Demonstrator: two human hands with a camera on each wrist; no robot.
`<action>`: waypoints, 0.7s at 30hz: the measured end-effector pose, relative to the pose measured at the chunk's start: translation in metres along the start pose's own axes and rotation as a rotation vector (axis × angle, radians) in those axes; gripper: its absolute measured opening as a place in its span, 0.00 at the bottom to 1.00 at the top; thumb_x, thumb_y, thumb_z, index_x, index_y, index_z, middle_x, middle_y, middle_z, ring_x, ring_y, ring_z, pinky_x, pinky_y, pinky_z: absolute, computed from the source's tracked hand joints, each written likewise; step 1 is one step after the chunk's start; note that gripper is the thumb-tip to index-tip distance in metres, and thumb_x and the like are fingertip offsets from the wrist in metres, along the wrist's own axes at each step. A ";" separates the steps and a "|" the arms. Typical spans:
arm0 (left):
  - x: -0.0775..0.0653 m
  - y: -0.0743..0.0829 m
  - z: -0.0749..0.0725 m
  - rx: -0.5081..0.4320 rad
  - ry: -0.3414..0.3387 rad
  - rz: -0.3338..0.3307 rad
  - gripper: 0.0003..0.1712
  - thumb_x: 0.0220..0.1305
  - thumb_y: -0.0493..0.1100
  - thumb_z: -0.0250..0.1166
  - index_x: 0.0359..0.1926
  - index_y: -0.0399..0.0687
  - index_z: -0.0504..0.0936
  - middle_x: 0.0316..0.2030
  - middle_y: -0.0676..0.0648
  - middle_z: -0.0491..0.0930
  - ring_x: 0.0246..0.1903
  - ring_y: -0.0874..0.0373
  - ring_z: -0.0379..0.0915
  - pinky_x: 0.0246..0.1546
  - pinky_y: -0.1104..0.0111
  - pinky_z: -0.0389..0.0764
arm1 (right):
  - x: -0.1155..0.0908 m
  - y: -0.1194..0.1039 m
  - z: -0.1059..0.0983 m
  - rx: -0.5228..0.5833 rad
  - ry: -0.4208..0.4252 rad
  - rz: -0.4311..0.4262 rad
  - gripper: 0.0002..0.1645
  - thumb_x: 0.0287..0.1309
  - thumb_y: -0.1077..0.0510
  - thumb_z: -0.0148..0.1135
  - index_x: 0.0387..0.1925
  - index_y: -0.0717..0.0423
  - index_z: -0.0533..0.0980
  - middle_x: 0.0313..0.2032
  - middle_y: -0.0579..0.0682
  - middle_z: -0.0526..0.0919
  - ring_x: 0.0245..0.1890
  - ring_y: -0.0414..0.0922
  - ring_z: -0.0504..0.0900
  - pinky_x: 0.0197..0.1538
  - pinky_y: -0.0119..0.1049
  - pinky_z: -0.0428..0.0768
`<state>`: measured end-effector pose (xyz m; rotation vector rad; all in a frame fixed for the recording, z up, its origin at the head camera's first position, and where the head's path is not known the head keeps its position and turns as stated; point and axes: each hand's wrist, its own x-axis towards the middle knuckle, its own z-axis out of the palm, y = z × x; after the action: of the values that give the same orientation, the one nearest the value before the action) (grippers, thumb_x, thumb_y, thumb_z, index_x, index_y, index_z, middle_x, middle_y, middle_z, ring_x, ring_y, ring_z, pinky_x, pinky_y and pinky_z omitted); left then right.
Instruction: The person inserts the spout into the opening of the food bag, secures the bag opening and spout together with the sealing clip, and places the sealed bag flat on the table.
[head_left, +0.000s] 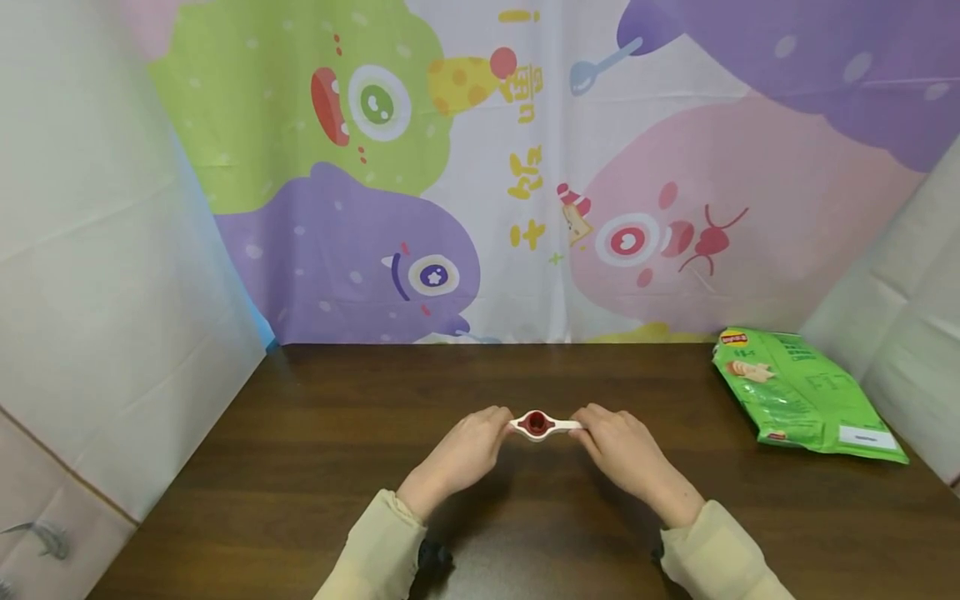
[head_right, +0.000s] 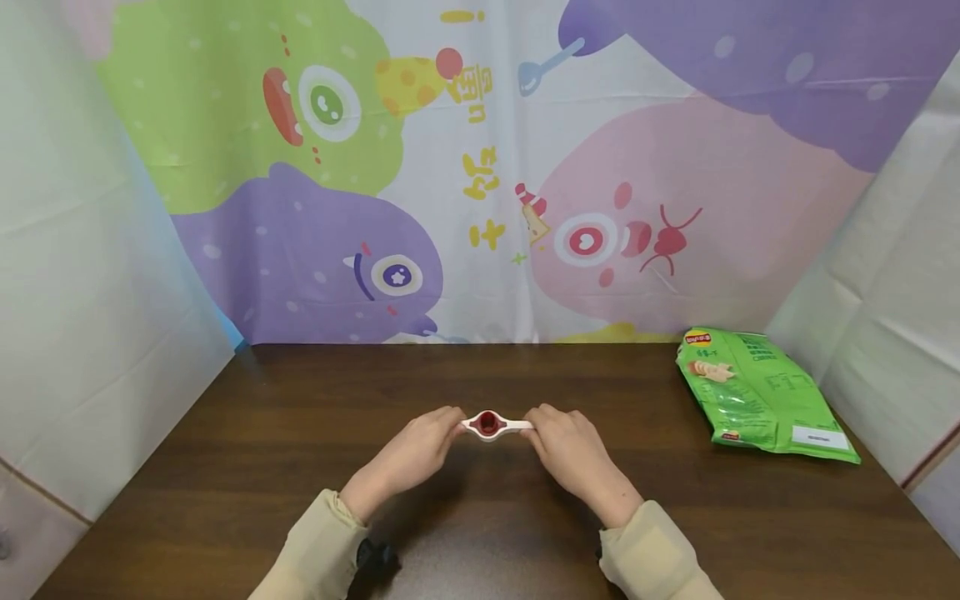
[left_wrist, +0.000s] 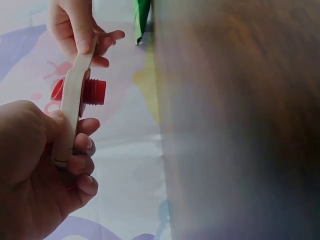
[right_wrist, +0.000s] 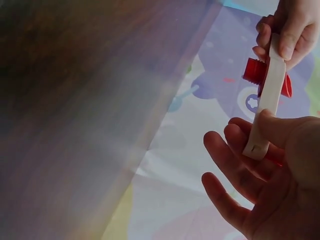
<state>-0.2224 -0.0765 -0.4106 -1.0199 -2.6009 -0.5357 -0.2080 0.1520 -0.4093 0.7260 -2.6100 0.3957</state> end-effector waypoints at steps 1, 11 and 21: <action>0.000 0.000 0.000 0.000 -0.004 -0.003 0.09 0.66 0.40 0.52 0.28 0.44 0.70 0.21 0.55 0.64 0.22 0.62 0.61 0.23 0.72 0.66 | 0.000 0.000 0.000 -0.014 0.013 -0.011 0.05 0.54 0.56 0.62 0.28 0.51 0.75 0.21 0.38 0.69 0.18 0.37 0.64 0.27 0.35 0.68; 0.000 0.000 0.000 0.049 0.011 0.004 0.10 0.64 0.41 0.55 0.26 0.45 0.67 0.20 0.55 0.63 0.21 0.62 0.60 0.22 0.73 0.64 | 0.001 0.002 0.004 -0.100 0.127 -0.090 0.10 0.52 0.56 0.63 0.23 0.52 0.70 0.18 0.40 0.65 0.18 0.40 0.67 0.31 0.37 0.72; 0.003 0.001 0.002 0.038 0.006 -0.030 0.09 0.65 0.42 0.55 0.27 0.45 0.68 0.21 0.54 0.65 0.21 0.62 0.60 0.23 0.72 0.65 | 0.002 0.000 0.002 -0.063 0.148 -0.044 0.08 0.52 0.56 0.63 0.26 0.54 0.72 0.18 0.41 0.66 0.19 0.40 0.66 0.33 0.39 0.73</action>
<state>-0.2243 -0.0738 -0.4107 -0.9671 -2.6142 -0.4935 -0.2102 0.1505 -0.4098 0.7047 -2.4521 0.3390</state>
